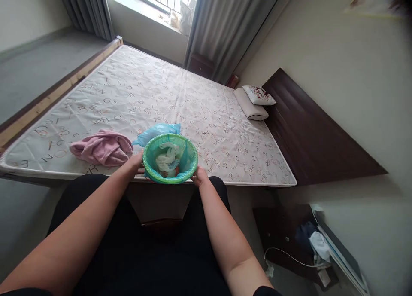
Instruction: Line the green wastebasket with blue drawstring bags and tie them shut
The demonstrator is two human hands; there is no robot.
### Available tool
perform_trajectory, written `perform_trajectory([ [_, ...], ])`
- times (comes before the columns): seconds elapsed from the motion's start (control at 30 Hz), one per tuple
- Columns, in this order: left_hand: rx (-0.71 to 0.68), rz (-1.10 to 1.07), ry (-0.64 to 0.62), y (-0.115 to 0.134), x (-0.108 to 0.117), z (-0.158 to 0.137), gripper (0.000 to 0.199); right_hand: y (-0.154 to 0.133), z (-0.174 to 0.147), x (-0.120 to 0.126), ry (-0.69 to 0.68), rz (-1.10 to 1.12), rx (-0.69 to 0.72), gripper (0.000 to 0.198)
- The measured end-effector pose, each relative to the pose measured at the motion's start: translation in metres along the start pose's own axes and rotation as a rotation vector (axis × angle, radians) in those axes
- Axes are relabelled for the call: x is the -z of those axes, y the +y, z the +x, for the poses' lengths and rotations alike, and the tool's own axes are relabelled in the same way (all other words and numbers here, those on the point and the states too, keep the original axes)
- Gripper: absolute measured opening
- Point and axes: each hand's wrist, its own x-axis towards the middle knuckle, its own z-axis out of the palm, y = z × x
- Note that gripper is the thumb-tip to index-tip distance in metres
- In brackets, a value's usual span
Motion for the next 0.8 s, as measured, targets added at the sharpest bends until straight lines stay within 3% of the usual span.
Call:
perform_trajectory([
  [0.27, 0.139, 0.059, -0.203, -0.025, 0.009, -0.050, 0.020, -0.008, -0.003, -0.008, 0.095, 0.155, 0.085, 0.024],
  [0.57, -0.150, -0.134, 0.020, -0.027, 0.001, -0.055, 0.012, -0.023, -0.013, -0.005, 0.081, 0.219, 0.173, 0.034],
  [0.8, -0.083, -0.247, 0.005, -0.029, -0.006, -0.049, 0.016, -0.022, -0.021, 0.005, 0.149, 0.058, 0.286, 0.042],
])
